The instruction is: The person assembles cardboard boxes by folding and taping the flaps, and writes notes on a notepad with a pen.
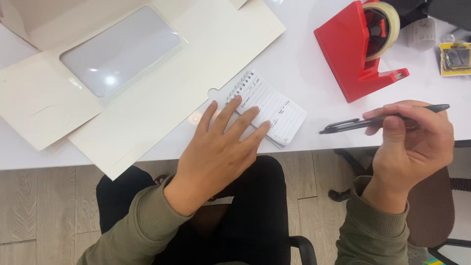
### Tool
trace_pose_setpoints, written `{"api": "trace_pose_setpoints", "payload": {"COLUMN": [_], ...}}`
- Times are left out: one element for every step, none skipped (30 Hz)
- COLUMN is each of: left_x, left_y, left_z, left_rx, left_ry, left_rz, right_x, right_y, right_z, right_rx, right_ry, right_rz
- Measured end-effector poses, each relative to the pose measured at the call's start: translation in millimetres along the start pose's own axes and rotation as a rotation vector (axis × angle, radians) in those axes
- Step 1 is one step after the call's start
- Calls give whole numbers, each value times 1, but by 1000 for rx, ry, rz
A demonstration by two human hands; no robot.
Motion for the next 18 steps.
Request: {"api": "trace_pose_setpoints", "payload": {"left_x": [-1, 0, 0, 0, 0, 0, -1, -1, -1, -1, -1, -1, -1, -1, -2, -2, -2, -3], "left_y": [1, 0, -1, 0, 0, -1, -1, -2, -2, -2, -2, -2, -2, -1, -1, -1, -2, -2], "left_z": [-2, -3, -5, -5, -4, -4, -4, -4, -4, -4, -3, -4, -5, -5, -6, -5, -6, -5], "left_rx": [4, 4, 16, 25, 22, -2, -26, -27, -25, -24, -27, -26, -26, -24, -32, -41, -39, -40], "left_ry": [3, 4, 5, 8, 8, 6, 3, 7, 9, 9, 11, 8, 4, 2, 5, 12, 14, 17], "left_rz": [2, 6, -9, -24, -18, -20, -22, -20, -8, 4, 6, -2, -10, -5, 2, 9, 13, 11], "right_x": [4, 6, 14, 20, 21, 23, 25, 37, 51, 64, 71, 73, 73, 61, 51, 41, 40, 35], "right_y": [-1, -4, -10, -18, -23, -31, -38, -38, -37, -36, -39, -46, -51, -57, -65, -73, -74, -74], "right_z": [0, 0, 2, 6, 7, 8, 9, 15, 22, 29, 27, 24, 21, 19, 18, 16, 15, 14], "right_rx": [14, 13, -54, -119, -120, -169, -216, -221, -180, -134, -135, -237, -340, -338, -344, -351, -354, -411], "right_ry": [-21, -22, -152, -287, -293, -320, -348, -351, -411, -471, -475, -468, -455, -455, -457, -459, -460, -330], "right_rz": [-40, -36, -198, -360, -356, -335, -313, -312, -486, -659, -658, -932, -1206, -1201, -1025, -852, -848, -590]}}
Point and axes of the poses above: each hand's wrist, its own z-axis away from the middle knuckle, its own y-axis out of the back of the hand, x = y × z, the point moved 5 cm from there along -z, towards the middle knuckle, and after that the axes turned 4 degrees about x, right-handed, at the moved point
